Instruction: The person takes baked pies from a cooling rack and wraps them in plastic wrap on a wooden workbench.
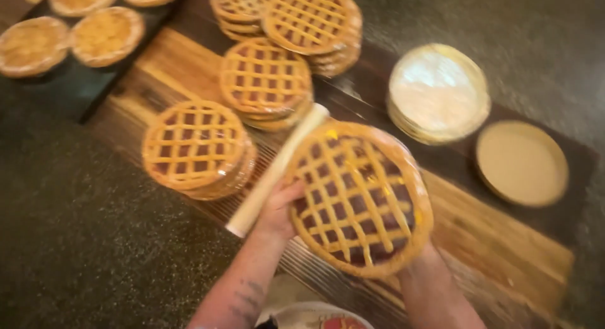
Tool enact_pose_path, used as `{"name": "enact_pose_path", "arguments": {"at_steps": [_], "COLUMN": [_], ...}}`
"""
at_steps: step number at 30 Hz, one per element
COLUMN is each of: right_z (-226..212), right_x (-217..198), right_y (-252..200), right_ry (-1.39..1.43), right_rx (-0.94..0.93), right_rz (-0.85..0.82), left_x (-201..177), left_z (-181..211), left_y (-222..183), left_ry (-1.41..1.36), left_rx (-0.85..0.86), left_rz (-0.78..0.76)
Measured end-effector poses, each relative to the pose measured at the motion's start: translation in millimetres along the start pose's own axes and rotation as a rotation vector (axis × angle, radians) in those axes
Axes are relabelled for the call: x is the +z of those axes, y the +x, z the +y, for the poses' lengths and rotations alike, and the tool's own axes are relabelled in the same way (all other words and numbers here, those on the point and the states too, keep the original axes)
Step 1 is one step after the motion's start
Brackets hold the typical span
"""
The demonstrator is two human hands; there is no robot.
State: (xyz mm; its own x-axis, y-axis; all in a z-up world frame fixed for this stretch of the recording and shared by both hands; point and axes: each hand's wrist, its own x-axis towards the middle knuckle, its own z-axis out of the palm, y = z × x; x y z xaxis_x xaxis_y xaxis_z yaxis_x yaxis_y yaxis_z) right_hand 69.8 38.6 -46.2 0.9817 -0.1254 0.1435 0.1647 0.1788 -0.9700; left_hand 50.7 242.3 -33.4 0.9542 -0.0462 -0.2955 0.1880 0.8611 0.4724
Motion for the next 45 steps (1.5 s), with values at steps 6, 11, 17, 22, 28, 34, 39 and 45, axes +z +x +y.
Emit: {"name": "enact_pose_path", "arguments": {"at_steps": [6, 11, 17, 22, 28, 34, 39, 45], "right_z": [34, 103, 144, 150, 174, 156, 154, 159], "right_x": [86, 73, 79, 77, 57, 75, 68, 57], "right_y": [30, 18, 18, 18, 9, 14, 14, 13], "right_ry": [-0.182, -0.785, -1.443, -1.561, -1.619, -1.57, -1.518, -1.366], "right_rx": [0.177, 0.413, -0.064, 0.0, -0.06, -0.003, -0.065, -0.177], "right_rz": [-0.051, -0.017, -0.226, -0.258, -0.18, -0.177, -0.237, -0.233], "left_x": [-68, -78, -116, -40, -51, -50, -33, -72], "left_z": [212, 346, 389, 382, 342, 322, 337, 373], "left_y": [-2, 58, 256, 342, 440, 452, 404, 297], "left_ry": [-0.111, 0.114, -0.248, -0.104, -0.248, -0.097, 0.175, 1.256], "left_rx": [0.495, 0.618, 0.583, 0.336, 0.33, 0.252, 0.208, 0.354], "left_rz": [0.163, 0.076, 0.15, 0.336, 0.434, 0.398, 0.592, 0.469]}}
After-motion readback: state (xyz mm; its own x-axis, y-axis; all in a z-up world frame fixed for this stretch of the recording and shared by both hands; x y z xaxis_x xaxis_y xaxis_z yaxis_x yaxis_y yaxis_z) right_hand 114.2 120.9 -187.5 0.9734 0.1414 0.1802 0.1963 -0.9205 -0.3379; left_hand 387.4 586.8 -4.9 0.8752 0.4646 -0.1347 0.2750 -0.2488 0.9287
